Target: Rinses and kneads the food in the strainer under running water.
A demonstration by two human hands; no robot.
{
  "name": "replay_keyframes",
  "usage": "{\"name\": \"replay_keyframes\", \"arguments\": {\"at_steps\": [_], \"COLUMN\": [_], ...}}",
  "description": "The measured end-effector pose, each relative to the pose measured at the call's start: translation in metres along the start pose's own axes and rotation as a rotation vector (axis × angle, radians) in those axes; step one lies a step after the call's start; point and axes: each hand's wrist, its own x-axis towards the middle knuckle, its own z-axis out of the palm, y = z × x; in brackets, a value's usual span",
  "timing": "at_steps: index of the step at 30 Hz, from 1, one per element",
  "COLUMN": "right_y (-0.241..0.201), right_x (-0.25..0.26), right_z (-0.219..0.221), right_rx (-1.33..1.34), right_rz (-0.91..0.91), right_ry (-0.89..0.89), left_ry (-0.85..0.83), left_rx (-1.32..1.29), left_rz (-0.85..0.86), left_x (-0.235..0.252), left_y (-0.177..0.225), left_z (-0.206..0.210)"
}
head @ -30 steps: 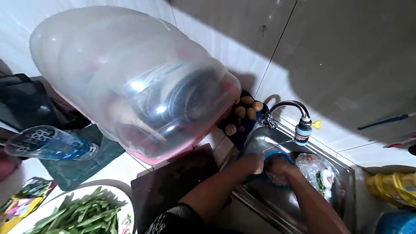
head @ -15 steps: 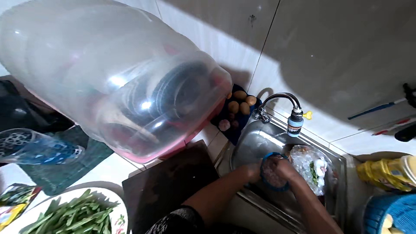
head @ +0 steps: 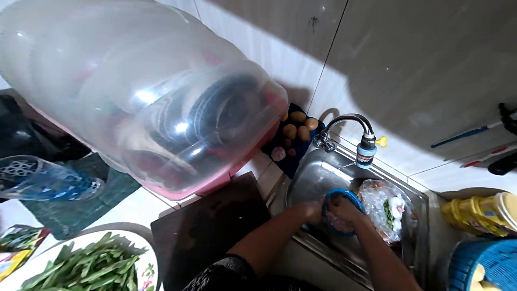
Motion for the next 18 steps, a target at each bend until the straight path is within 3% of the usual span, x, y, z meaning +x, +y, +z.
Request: {"name": "replay_keyframes", "arguments": {"at_steps": [18], "right_y": [0.005], "right_x": [-0.010], "right_z": [0.006], "right_rx": [-0.151], "right_rz": [0.003], "right_ry": [-0.095], "left_ry": [-0.027], "left_rx": [0.024], "left_rz": [-0.044], "left_x": [-0.008], "left_y": [0.003], "left_z": [0.000]}}
